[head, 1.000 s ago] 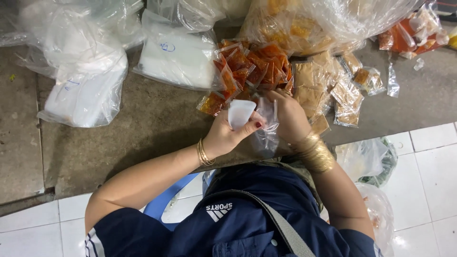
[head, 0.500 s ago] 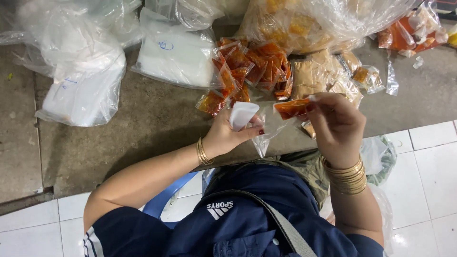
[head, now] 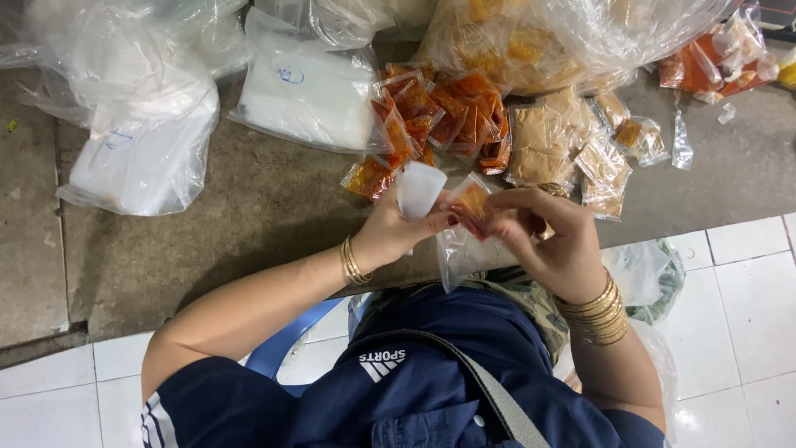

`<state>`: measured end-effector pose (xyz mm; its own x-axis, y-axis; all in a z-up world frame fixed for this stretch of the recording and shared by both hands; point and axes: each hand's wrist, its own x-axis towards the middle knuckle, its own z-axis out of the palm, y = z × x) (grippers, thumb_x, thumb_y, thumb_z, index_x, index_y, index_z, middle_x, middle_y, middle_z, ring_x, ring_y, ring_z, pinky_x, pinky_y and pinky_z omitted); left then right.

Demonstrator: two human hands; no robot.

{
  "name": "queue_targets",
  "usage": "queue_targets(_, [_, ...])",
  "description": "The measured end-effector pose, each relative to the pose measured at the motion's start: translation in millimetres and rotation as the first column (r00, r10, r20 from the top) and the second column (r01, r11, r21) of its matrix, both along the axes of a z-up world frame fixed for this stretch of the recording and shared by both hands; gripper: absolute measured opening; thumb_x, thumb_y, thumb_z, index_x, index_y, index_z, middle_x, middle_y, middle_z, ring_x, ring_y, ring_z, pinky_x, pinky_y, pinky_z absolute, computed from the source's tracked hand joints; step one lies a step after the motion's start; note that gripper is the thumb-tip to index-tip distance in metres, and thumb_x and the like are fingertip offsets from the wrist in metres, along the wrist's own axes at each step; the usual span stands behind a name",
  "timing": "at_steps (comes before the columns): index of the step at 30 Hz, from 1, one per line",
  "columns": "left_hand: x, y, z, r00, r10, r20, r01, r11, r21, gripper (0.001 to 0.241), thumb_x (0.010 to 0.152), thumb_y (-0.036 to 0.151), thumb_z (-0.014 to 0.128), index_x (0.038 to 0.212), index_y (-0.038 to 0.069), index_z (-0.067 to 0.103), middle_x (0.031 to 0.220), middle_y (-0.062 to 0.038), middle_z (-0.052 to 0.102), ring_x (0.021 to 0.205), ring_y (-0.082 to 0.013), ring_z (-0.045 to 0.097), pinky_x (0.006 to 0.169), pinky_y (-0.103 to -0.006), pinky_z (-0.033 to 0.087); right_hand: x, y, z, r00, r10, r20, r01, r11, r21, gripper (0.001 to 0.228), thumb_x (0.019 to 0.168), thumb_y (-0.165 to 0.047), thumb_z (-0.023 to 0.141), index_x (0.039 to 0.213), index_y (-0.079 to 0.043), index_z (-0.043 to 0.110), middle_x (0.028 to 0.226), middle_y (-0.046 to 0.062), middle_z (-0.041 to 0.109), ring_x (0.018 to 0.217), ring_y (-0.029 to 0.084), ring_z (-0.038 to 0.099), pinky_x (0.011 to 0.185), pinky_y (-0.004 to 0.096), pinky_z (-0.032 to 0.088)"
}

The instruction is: The person places multiple small plastic pouches containing liquid and powder ingredients into a larger clear plastic bag by hand.

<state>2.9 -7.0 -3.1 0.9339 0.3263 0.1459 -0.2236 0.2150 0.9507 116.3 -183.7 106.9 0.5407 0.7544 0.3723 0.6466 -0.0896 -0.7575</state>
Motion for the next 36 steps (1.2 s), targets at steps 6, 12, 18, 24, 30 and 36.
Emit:
queue_targets(6, [-0.2, 6.0, 13.3, 0.998, -0.042, 0.043, 0.042, 0.999, -0.008, 0.023, 0.090, 0.023, 0.082, 0.108, 0.010, 0.077, 0.101, -0.005, 0.079, 0.099, -0.0083, 0.069, 0.091, -0.0312, 0.055, 9.9, -6.6, 4.2, 0.977, 0.116, 0.177, -0.115, 0.993, -0.014, 0.008, 0.085, 0.002, 0.080, 0.088, -0.001, 0.073, 0.089, 0.018, 0.072, 0.051, 0.025, 0.057, 0.051, 0.036, 0.047])
queue_targets(12, [-1.4, 7.0, 12.2, 0.993, -0.104, -0.057, 0.101, 0.994, -0.048, 0.039, 0.088, 0.030, 0.084, 0.114, 0.004, 0.074, 0.107, -0.012, 0.077, 0.101, -0.0134, 0.070, 0.093, -0.0347, 0.055, 10.8, -12.4, 22.1, 0.979, 0.127, 0.161, -0.129, 0.992, -0.001, 0.006, 0.088, -0.002, 0.079, 0.089, -0.005, 0.074, 0.075, 0.008, 0.065, 0.047, 0.022, 0.052, 0.053, 0.030, 0.048])
queue_targets(18, [0.0, 6.3, 7.3, 0.992, -0.084, -0.094, 0.082, 0.996, -0.018, 0.027, 0.095, 0.027, 0.076, 0.108, 0.004, 0.076, 0.098, -0.011, 0.079, 0.096, -0.0121, 0.072, 0.092, -0.0310, 0.056, 21.6, -17.1, 20.6, 0.963, 0.204, 0.175, -0.193, 0.978, -0.076, 0.006, 0.089, 0.001, 0.074, 0.094, -0.002, 0.074, 0.065, 0.011, 0.069, 0.043, 0.025, 0.057, 0.047, 0.032, 0.048])
queue_targets(24, [-1.3, 7.2, 22.5, 0.987, -0.136, -0.091, 0.129, 0.988, -0.080, 0.042, 0.089, 0.038, 0.082, 0.117, 0.007, 0.073, 0.108, -0.009, 0.077, 0.105, -0.0133, 0.069, 0.095, -0.0332, 0.055, 16.6, -11.7, 24.4, 0.979, 0.133, 0.154, -0.136, 0.991, 0.005, 0.008, 0.089, 0.001, 0.079, 0.095, -0.004, 0.077, 0.076, 0.012, 0.070, 0.051, 0.021, 0.059, 0.052, 0.029, 0.048])
queue_targets(30, [3.6, 10.2, 5.5, 0.981, -0.175, -0.089, 0.172, 0.984, -0.040, 0.031, 0.092, 0.028, 0.079, 0.112, 0.005, 0.076, 0.100, -0.011, 0.079, 0.101, -0.0137, 0.072, 0.093, -0.0303, 0.056, 20.7, -9.3, 23.9, 0.976, 0.135, 0.170, -0.142, 0.989, 0.030, 0.006, 0.091, 0.000, 0.077, 0.097, 0.001, 0.076, 0.067, 0.013, 0.066, 0.051, 0.023, 0.059, 0.052, 0.030, 0.048])
queue_targets(36, [1.9, 11.6, -44.2, 0.976, -0.178, -0.127, 0.177, 0.984, -0.013, 0.037, 0.087, 0.033, 0.084, 0.113, 0.008, 0.074, 0.091, -0.008, 0.078, 0.077, -0.0081, 0.071, 0.079, -0.0255, 0.058, 24.4, -11.7, 19.0, 0.988, 0.151, 0.032, -0.153, 0.986, 0.069, 0.015, 0.096, 0.004, 0.065, 0.101, -0.002, 0.077, 0.066, 0.008, 0.070, 0.048, 0.017, 0.059, 0.050, 0.028, 0.049])
